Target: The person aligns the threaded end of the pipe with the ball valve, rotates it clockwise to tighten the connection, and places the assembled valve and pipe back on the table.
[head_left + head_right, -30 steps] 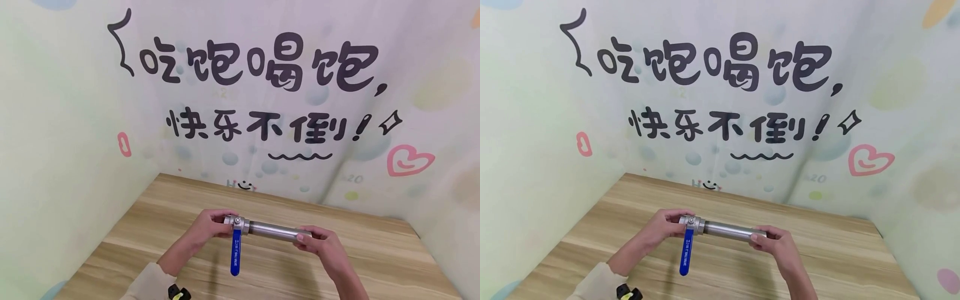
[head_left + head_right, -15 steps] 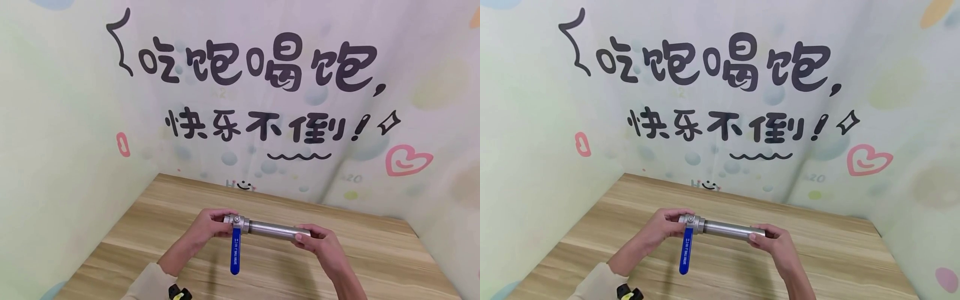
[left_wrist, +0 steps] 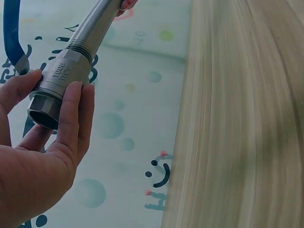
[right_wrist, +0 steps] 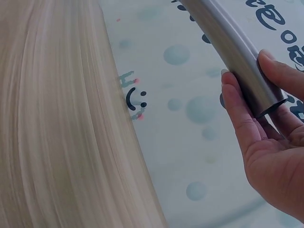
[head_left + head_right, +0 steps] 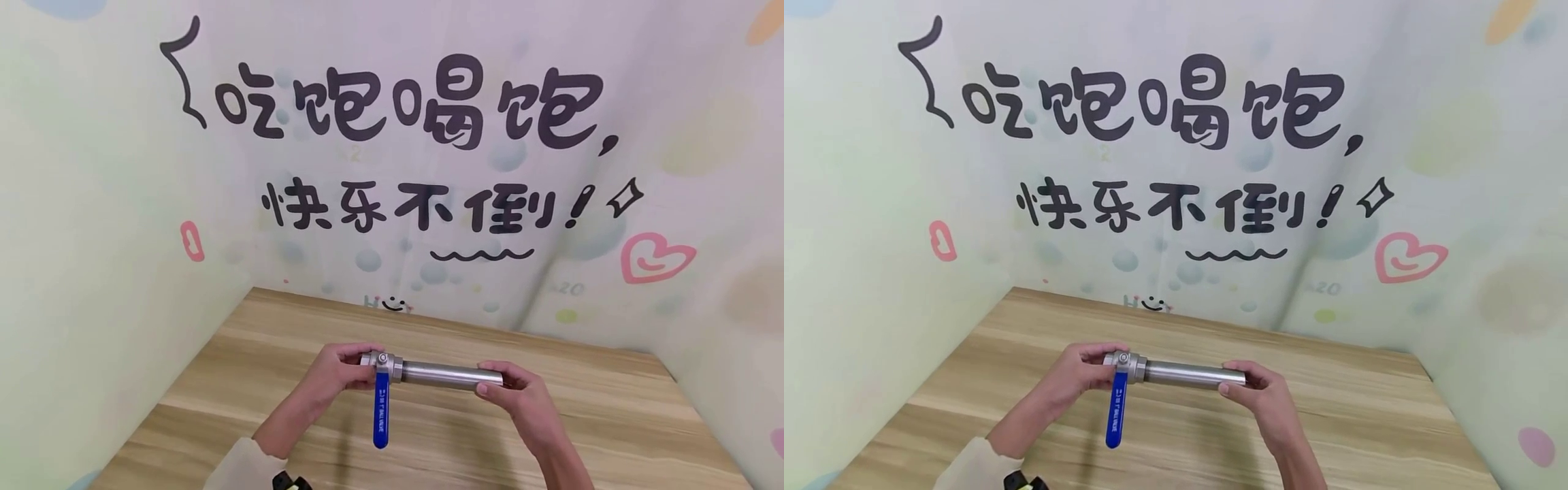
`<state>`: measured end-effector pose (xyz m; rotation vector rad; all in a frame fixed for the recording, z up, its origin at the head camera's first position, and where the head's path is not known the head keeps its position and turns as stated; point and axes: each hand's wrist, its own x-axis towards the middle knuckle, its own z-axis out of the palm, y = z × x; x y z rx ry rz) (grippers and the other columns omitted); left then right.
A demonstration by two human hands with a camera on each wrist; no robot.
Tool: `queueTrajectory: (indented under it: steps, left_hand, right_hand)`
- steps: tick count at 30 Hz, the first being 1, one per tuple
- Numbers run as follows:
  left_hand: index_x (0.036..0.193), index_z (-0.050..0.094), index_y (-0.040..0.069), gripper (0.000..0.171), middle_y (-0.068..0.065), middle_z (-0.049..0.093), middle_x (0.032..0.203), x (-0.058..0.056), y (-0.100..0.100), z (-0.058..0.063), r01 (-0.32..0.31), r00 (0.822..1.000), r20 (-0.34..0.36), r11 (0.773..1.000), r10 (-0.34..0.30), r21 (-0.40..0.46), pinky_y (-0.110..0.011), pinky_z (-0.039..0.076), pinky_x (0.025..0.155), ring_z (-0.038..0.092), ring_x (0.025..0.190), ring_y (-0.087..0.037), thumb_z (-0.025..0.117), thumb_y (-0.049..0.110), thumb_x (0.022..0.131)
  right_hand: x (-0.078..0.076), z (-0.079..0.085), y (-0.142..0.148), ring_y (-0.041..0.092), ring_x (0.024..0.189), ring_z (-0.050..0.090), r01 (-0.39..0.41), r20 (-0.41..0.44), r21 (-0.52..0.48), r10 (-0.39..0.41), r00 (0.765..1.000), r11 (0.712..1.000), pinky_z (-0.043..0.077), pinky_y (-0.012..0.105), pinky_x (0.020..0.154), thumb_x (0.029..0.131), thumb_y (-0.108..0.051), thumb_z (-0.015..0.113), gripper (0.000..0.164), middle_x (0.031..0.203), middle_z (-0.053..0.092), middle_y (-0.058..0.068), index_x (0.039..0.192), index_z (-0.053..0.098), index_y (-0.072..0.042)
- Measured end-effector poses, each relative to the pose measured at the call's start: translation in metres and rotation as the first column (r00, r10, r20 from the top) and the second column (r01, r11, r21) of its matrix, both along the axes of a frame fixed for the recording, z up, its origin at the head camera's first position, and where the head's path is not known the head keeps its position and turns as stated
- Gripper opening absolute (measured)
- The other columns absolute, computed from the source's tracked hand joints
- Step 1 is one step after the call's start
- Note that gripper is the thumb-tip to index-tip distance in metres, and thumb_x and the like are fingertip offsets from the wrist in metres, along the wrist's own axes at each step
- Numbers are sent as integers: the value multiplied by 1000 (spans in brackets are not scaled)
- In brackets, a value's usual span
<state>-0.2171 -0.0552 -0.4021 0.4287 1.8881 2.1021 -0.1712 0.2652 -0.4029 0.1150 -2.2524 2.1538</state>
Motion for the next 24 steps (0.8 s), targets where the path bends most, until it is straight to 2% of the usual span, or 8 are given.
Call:
queueTrajectory:
  steps: [7,13,24]
  left_hand:
    - [116,68,-3,37,-7,70,97,-1,0,-3,-18,1000,10,1000,18,15,-32,60,72,64,75,-16,70,3,79]
    - [117,66,-4,38,-7,70,98,0,1,-1,-21,1000,9,1000,21,23,-33,60,74,65,77,-16,70,3,80]
    - [118,66,-5,37,-11,68,104,2,1,4,-25,998,-59,1000,25,-7,-40,60,79,65,84,-17,72,4,82]
  right_hand:
    - [0,-1,-2,10,85,62,30,-22,-14,-31,999,999,56,24,77,80,2,73,41,91,66,2,117,59,14]
    - [1,-1,-4,13,87,62,44,-21,-46,-45,999,998,56,24,76,79,4,74,40,94,66,3,115,60,13]
    - [0,0,-4,13,87,62,30,-32,-55,-31,999,998,56,24,76,78,4,74,37,94,66,3,112,62,12]
